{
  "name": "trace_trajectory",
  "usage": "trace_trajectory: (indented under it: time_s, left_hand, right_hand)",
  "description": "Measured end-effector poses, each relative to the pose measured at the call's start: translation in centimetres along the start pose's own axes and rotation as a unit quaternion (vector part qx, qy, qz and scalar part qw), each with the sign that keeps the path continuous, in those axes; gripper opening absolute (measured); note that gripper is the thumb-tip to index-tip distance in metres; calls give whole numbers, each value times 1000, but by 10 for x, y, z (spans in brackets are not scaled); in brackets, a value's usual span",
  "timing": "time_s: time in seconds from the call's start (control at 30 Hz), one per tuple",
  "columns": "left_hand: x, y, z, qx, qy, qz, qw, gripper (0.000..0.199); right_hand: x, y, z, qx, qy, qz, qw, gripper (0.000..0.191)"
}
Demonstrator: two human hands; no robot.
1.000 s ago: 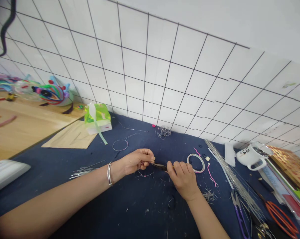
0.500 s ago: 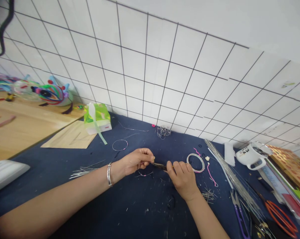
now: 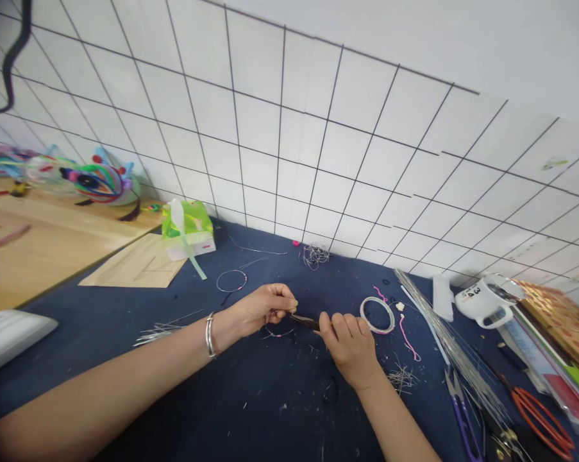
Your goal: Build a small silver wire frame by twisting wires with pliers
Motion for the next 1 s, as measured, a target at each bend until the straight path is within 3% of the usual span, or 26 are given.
trace_trajectory:
  time_s: [0.57,0.8,1.0]
  left_hand:
    - [0,1,2,2,-8,2,1000,21]
    - [-2,-2,-3,12,26,-26,999,21]
    - [-11,-1,-20,39,95,-50,993,19]
  right_hand:
    - [1,0,-2,25,5,5,1000,26]
    - [3,3,-2,35,17,20,999,26]
    - [3,4,-3,55,33,16,998,26]
Point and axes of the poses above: each hand's wrist, its own x-axis towards the middle knuckle, its own y-axis out of the palm, z = x × y, the point moved 10 cm from there along x, towards the middle knuckle, and after that the axes turned 15 degrees about -y, right-handed, at the moved point
